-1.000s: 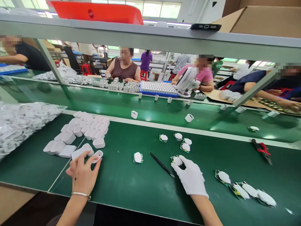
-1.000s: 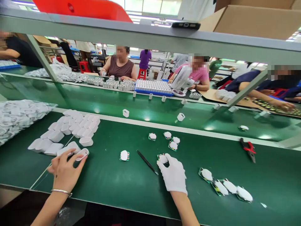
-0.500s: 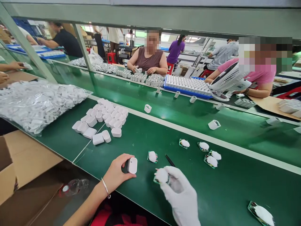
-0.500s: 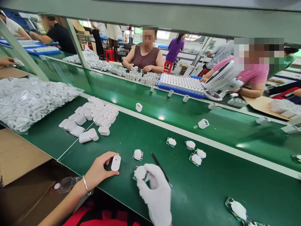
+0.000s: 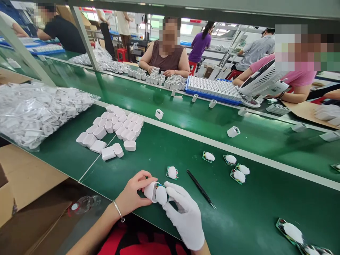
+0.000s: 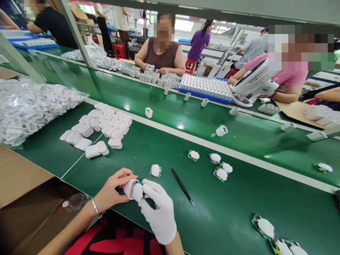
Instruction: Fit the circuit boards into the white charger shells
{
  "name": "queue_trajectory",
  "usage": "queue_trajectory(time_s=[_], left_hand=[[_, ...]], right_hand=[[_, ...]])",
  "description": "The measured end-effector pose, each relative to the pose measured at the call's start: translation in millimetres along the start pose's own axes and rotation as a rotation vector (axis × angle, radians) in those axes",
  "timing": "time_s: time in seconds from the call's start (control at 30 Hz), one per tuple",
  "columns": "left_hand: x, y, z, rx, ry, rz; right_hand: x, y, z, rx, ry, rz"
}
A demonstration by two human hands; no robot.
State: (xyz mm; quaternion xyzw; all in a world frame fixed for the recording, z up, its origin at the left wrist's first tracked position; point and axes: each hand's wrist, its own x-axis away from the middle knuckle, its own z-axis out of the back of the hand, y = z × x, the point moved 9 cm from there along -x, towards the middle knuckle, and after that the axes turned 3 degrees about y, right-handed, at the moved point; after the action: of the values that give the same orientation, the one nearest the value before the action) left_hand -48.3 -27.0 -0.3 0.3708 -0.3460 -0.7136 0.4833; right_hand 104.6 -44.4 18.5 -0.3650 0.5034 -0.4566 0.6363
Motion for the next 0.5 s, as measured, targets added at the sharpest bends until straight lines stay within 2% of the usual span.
queue_trajectory(time_s=[0.23, 0.33, 0.4, 0.5], left_hand=[[-1, 4, 0, -0.067, -0.005, -0.025], [-1, 4, 0, -0.075, -0.014, -0.024], [-1, 3, 0, -0.069, -0.016, -0.021], [0, 4, 0, -0.031, -0.024, -0.024]], right_hand=[[-5, -19, -5, 0.211, -0.005, 0.211], [-3, -21, -9, 0.221, 0.009, 0.238], [-3, -15, -10, 0.172, 0.003, 0.151], [-1, 7, -13, -0.089, -0.027, -0.161]])
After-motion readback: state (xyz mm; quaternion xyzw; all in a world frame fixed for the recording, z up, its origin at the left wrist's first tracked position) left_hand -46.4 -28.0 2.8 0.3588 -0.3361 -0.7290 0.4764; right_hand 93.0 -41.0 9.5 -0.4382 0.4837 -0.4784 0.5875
